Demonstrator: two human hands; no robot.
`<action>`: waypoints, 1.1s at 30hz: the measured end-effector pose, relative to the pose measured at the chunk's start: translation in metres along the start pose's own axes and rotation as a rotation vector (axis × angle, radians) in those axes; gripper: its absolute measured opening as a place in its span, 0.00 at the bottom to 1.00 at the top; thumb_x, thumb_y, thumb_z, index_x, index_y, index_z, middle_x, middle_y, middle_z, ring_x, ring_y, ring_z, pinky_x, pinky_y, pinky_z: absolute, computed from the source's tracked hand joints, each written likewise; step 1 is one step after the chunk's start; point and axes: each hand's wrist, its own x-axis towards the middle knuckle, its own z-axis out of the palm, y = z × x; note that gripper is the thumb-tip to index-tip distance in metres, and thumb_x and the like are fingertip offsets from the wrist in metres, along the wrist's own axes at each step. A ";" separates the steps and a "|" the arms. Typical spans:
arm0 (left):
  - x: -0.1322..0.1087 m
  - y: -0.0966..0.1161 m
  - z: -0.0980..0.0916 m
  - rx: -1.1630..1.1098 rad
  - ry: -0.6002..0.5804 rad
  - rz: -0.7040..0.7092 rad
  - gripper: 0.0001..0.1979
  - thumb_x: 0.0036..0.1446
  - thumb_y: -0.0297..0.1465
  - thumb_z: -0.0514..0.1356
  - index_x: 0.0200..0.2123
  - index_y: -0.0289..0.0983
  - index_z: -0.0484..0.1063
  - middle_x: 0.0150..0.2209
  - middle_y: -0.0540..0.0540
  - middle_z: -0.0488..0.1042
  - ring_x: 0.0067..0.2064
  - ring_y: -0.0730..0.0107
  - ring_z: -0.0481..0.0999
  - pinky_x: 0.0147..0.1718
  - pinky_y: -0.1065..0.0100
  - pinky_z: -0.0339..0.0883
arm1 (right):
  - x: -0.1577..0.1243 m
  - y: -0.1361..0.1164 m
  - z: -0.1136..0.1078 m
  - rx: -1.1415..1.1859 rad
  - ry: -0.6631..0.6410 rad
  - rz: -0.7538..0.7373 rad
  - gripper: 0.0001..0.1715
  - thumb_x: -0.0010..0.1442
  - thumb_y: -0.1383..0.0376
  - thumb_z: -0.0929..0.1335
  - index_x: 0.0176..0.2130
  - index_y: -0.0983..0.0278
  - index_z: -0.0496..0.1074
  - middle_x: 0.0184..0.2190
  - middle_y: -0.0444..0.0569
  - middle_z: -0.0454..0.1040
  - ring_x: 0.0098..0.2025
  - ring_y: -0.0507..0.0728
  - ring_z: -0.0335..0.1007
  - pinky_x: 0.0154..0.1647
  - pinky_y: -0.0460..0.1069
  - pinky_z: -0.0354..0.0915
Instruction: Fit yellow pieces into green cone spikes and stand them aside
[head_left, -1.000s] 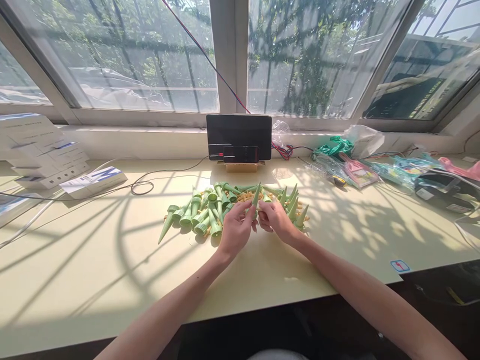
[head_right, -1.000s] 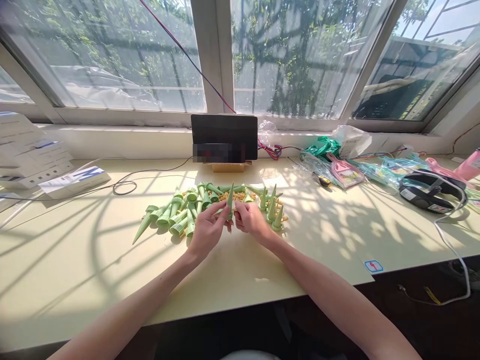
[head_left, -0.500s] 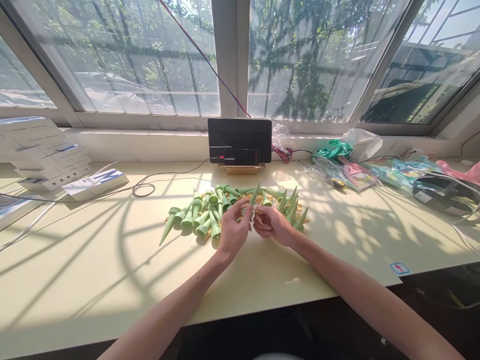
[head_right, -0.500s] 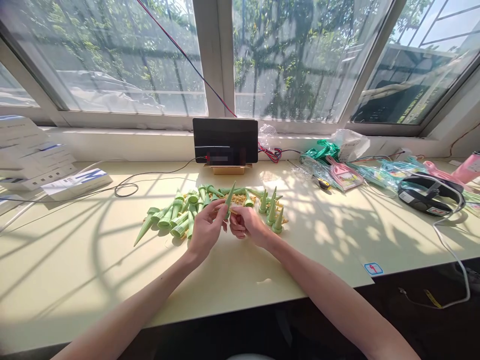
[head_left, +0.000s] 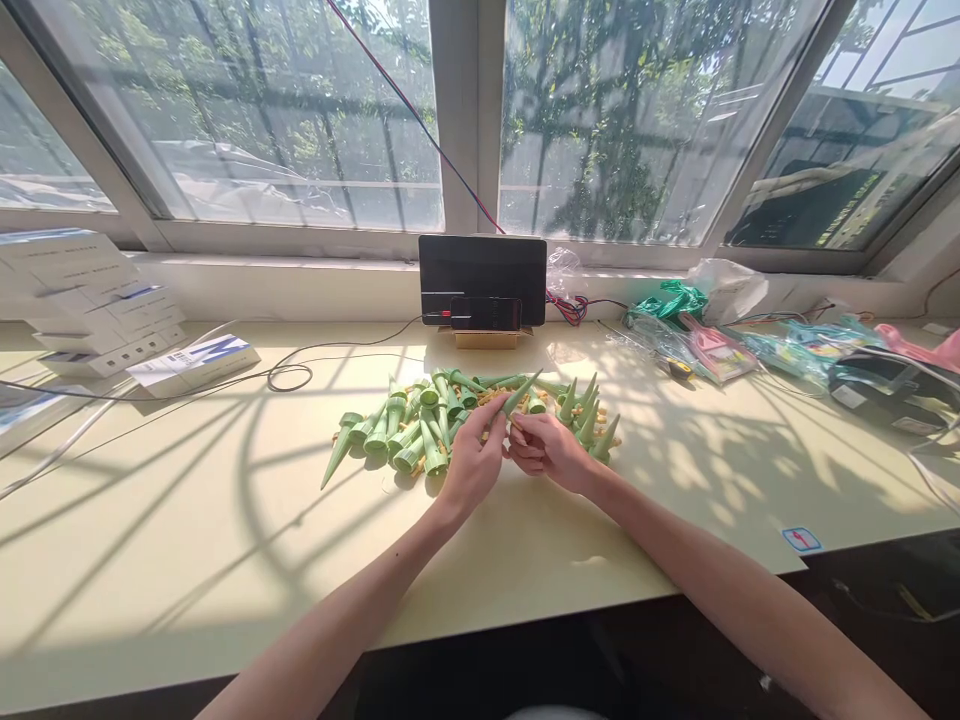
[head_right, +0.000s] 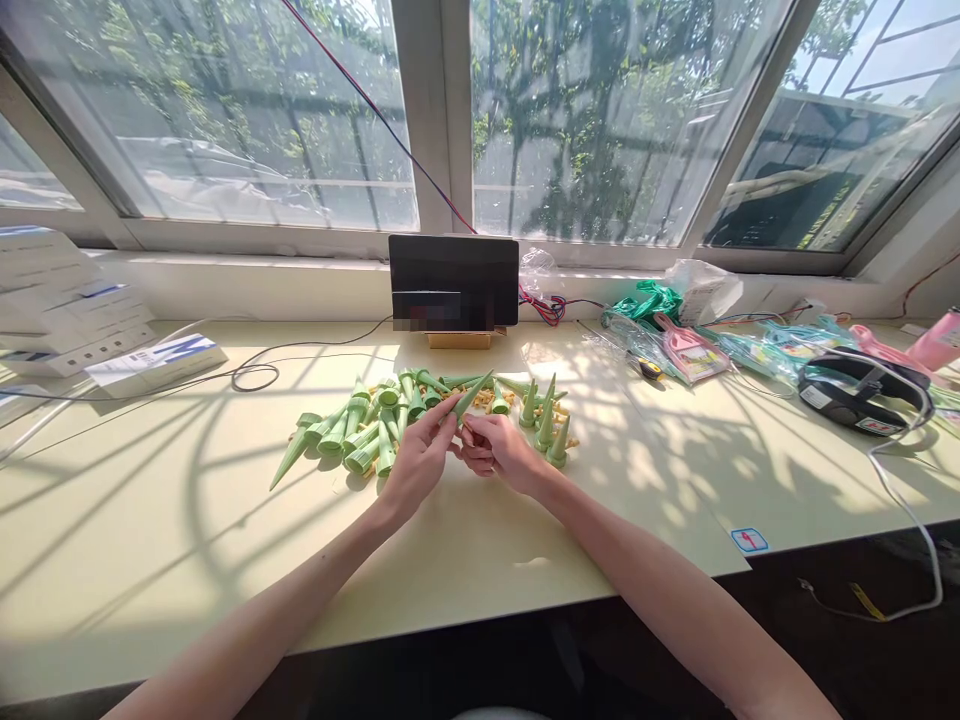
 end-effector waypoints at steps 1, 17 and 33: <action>0.000 0.000 0.000 -0.008 -0.002 0.007 0.23 0.67 0.38 0.58 0.61 0.39 0.78 0.51 0.40 0.81 0.44 0.63 0.80 0.36 0.67 0.77 | 0.000 0.000 0.000 -0.012 0.002 0.004 0.26 0.62 0.50 0.71 0.23 0.60 0.60 0.16 0.36 0.47 0.20 0.49 0.42 0.21 0.46 0.40; 0.000 -0.001 0.000 0.061 -0.001 0.067 0.19 0.67 0.33 0.58 0.57 0.39 0.80 0.34 0.47 0.71 0.26 0.74 0.73 0.25 0.69 0.74 | -0.001 0.008 -0.003 -0.966 0.254 -0.424 0.22 0.70 0.61 0.62 0.24 0.59 0.64 0.20 0.44 0.66 0.24 0.54 0.59 0.30 0.51 0.56; -0.004 0.000 0.001 0.071 -0.086 0.041 0.26 0.64 0.33 0.59 0.65 0.36 0.71 0.39 0.42 0.77 0.28 0.71 0.75 0.22 0.71 0.72 | 0.003 0.009 -0.005 -0.623 0.232 -0.278 0.29 0.73 0.50 0.61 0.23 0.60 0.59 0.17 0.40 0.57 0.21 0.51 0.50 0.23 0.49 0.50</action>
